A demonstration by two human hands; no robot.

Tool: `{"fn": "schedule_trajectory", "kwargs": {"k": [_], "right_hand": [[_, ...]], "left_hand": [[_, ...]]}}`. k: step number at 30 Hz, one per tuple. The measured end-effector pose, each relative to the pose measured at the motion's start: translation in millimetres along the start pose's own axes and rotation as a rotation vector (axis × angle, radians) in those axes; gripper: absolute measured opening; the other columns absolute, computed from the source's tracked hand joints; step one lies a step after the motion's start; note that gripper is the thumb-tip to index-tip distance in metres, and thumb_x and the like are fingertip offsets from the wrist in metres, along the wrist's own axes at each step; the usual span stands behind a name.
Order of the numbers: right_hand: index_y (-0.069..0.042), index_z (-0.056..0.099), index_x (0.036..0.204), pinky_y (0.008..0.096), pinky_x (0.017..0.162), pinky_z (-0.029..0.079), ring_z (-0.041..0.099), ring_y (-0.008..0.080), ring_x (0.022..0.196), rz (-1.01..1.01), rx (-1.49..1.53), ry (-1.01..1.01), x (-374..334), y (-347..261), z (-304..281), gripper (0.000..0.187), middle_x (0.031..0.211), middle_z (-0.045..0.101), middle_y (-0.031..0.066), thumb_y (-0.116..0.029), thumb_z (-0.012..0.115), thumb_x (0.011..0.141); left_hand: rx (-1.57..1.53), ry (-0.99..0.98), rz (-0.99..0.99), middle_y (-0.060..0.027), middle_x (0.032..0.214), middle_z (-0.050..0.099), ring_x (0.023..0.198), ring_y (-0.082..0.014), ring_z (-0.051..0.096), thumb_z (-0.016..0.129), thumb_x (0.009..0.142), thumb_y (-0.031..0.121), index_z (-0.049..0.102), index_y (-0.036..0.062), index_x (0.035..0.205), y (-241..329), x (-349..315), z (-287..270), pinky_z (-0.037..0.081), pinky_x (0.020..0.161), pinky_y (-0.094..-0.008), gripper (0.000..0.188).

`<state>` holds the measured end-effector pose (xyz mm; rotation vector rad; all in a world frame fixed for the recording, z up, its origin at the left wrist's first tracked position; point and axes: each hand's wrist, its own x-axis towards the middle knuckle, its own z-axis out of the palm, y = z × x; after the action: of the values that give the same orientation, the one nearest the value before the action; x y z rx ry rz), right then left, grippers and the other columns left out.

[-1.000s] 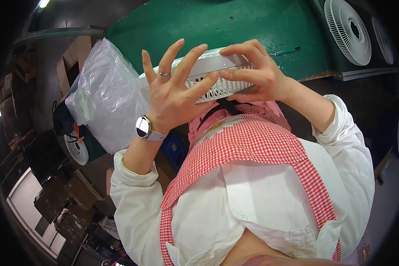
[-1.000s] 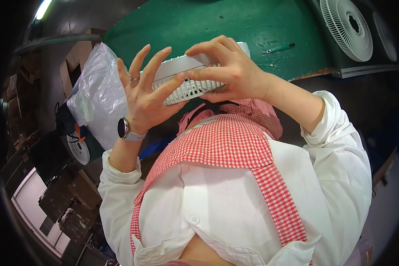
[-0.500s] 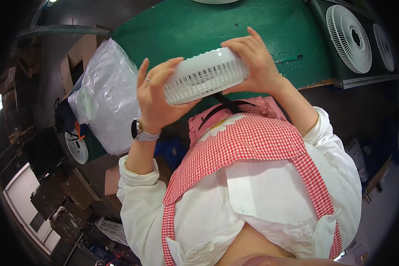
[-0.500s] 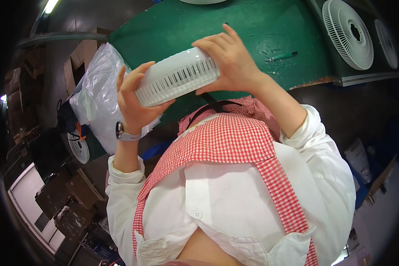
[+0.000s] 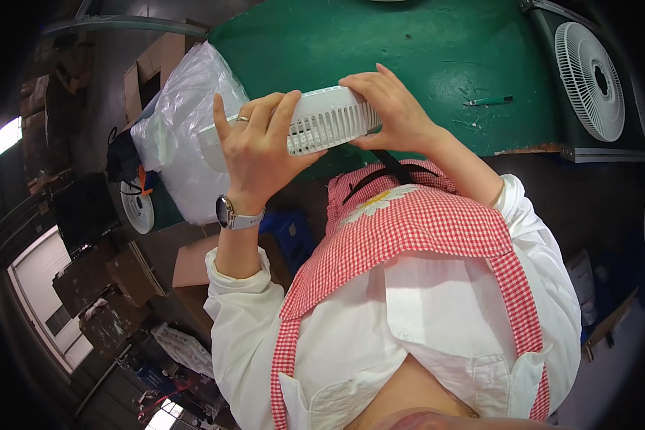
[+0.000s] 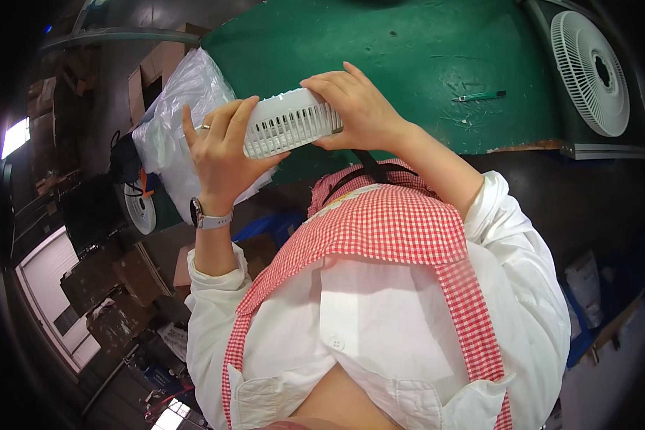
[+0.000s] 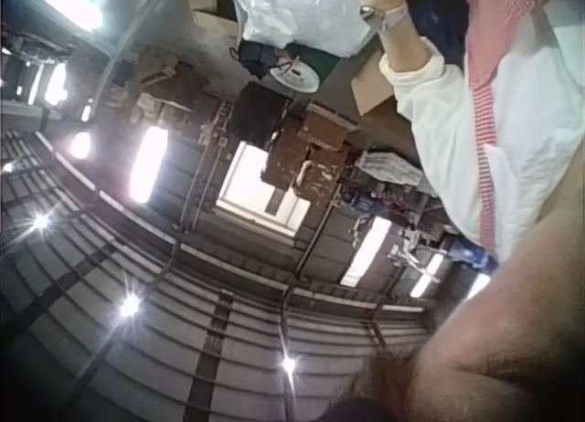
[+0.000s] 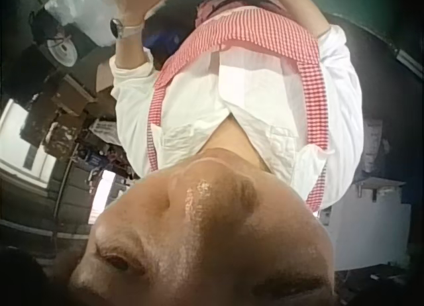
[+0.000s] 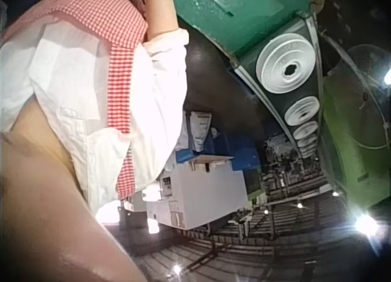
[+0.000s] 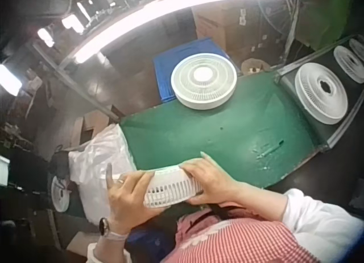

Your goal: Assemble plastic fan guards and pack them into plastic bags.

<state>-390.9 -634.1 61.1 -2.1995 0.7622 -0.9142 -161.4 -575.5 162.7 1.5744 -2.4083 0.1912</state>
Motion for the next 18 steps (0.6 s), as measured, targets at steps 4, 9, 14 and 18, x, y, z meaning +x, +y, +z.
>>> {"fn": "schedule_trajectory", "kwargs": {"k": [4, 9, 14, 18], "right_hand": [[-0.007, 0.047, 0.133, 0.0525, 0.11, 0.034, 0.056, 0.0328, 0.115, -0.018, 0.068, 0.137, -10, 17, 17, 0.088, 0.125, 0.056, 0.0126, -0.021, 0.089, 0.057], [-0.002, 0.05, 0.132, 0.0387, 0.101, 0.043, 0.058, 0.0275, 0.112, 0.29, 0.185, 0.35, -12, 21, -6, 0.08, 0.122, 0.059, 0.0126, -0.022, 0.087, 0.064], [0.007, 0.052, 0.13, 0.0357, 0.094, 0.047, 0.062, 0.0204, 0.104, 1.036, 0.818, 0.423, -70, 157, -18, 0.062, 0.114, 0.064, 0.0121, -0.027, 0.074, 0.084], [0.002, 0.06, 0.124, 0.0412, 0.095, 0.046, 0.059, 0.0315, 0.107, 0.775, -0.535, 0.105, -115, 215, -19, 0.049, 0.115, 0.063, 0.019, -0.032, 0.069, 0.088]], "left_hand": [[-0.01, 0.004, 0.041, 0.0023, 0.11, 0.063, 0.102, -0.0186, 0.06, 0.087, 0.055, 0.047, 0.065, 0.0149, 0.119, 8, 15, 4, 0.012, 0.116, -0.0615, 0.075], [0.182, 0.347, -0.104, -0.0007, 0.113, 0.061, 0.107, -0.0214, 0.057, 0.082, 0.069, 0.031, 0.065, 0.0167, 0.112, 31, 9, 2, 0.018, 0.116, -0.0561, 0.049], [-0.268, 0.19, -0.464, -0.0069, 0.112, 0.063, 0.107, -0.0277, 0.057, 0.077, 0.076, 0.017, 0.068, 0.0105, 0.101, 26, -54, 66, 0.036, 0.103, -0.0492, 0.027], [-0.349, 0.175, -0.656, -0.0086, 0.106, 0.065, 0.104, -0.0281, 0.059, 0.075, 0.076, 0.011, 0.069, 0.0073, 0.095, -20, -150, 122, 0.042, 0.096, -0.0444, 0.02]]}}
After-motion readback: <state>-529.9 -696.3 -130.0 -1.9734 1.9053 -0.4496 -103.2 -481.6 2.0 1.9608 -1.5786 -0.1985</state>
